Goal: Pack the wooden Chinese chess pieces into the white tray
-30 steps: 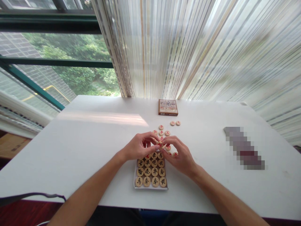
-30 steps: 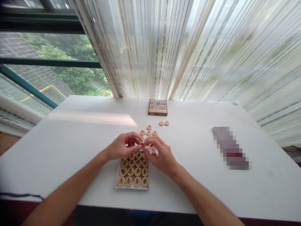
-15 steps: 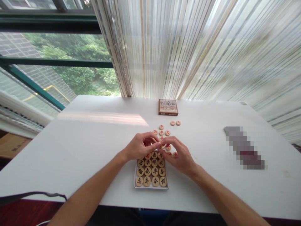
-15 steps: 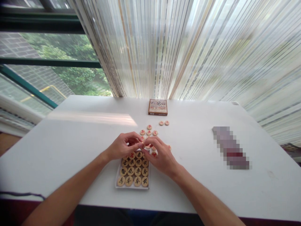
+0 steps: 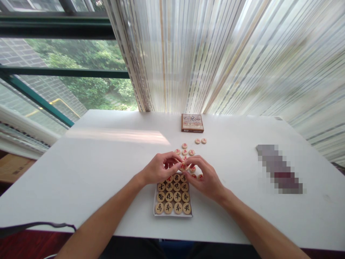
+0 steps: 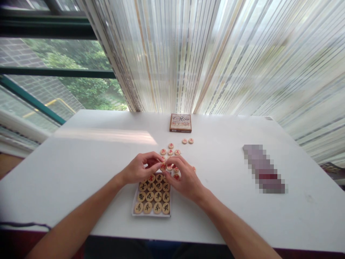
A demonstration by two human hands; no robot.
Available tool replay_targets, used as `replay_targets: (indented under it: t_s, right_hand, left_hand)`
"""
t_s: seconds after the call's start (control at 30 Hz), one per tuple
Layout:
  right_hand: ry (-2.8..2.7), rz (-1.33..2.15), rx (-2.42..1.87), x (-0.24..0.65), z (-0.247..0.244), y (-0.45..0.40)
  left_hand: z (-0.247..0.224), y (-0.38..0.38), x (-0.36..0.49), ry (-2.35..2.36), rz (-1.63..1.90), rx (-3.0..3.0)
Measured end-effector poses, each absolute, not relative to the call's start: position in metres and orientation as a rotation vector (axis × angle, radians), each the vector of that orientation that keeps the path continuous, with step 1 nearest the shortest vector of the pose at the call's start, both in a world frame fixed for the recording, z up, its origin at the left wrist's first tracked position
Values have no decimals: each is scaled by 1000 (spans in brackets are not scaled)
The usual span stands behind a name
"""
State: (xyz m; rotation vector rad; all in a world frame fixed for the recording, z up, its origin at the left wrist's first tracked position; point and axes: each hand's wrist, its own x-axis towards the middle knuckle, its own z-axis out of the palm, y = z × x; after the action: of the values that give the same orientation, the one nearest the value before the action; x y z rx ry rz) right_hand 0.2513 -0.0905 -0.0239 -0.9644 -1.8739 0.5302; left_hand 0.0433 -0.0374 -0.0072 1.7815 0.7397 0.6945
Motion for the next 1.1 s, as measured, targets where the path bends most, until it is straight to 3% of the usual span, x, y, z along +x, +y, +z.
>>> replay_targets:
  t_s: [1.1]
  right_hand:
    - [-1844,637,-1154,253,-23,-94]
  left_hand:
    - [-7,-36,39,709,634,1938]
